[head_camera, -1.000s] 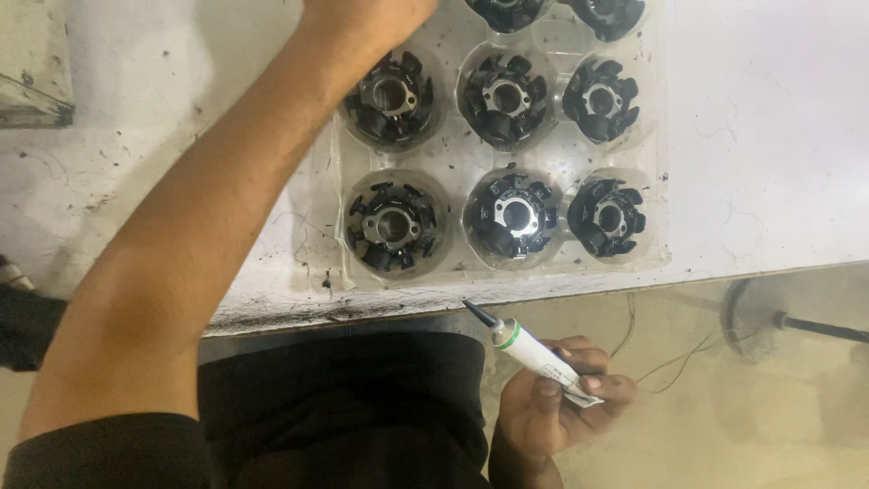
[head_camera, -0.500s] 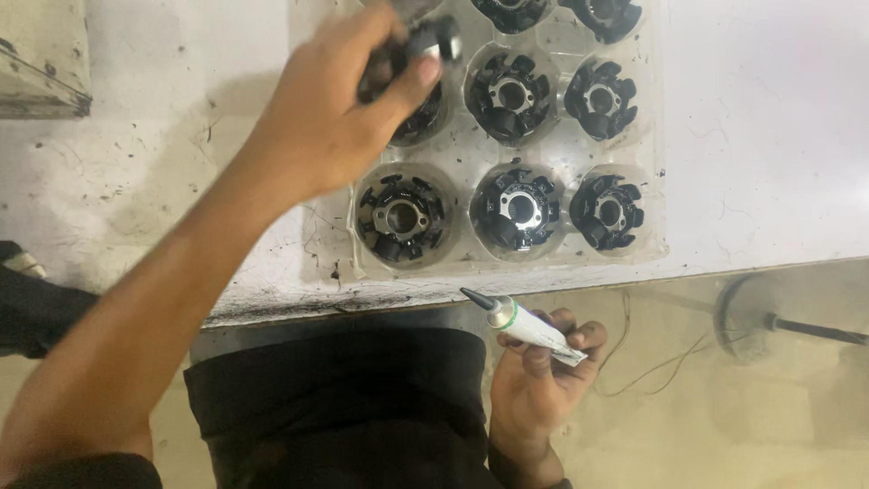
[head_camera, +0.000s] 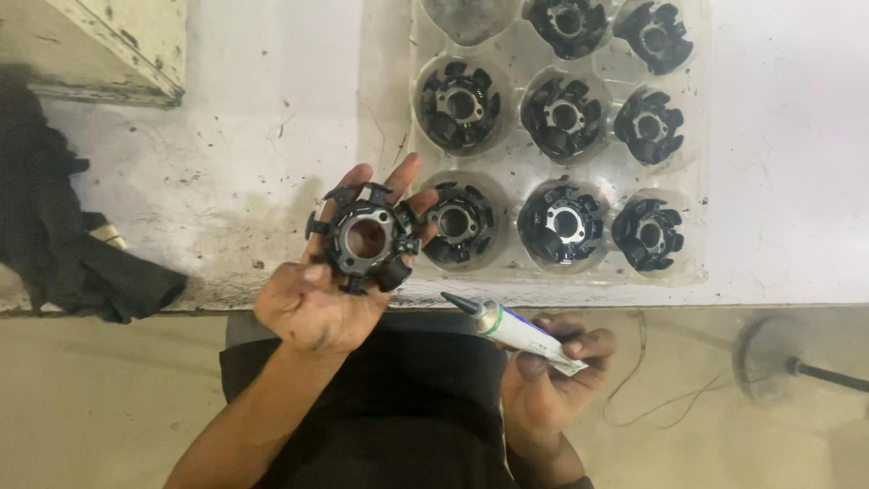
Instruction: The person picks up black metal clutch/rotor assemblies from a blister tray on a workbench and squeezes adhesive from a tube onto the metal hub of each part, rotating the part to reach the surface, then places it back in the tray. At the end they wipe the adhesive tube with a dark cloth.
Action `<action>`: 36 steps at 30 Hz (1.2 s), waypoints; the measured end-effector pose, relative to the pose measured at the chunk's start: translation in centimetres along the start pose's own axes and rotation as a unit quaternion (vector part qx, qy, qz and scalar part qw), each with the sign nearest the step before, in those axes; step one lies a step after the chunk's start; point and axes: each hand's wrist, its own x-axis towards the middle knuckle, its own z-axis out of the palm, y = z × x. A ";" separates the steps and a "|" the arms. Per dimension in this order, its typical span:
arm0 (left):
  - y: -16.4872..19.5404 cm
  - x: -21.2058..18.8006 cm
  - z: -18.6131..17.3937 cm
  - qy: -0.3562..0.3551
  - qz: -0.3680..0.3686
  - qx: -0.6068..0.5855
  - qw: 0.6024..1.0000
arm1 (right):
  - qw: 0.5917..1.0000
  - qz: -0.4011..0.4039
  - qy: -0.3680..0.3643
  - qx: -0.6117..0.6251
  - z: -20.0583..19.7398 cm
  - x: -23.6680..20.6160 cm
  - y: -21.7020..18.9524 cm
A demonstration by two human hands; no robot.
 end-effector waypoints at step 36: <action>0.6 -1.8 2.0 -0.106 0.202 0.431 0.873 | 0.873 -0.307 -0.140 -0.353 3.5 0.6 -1.0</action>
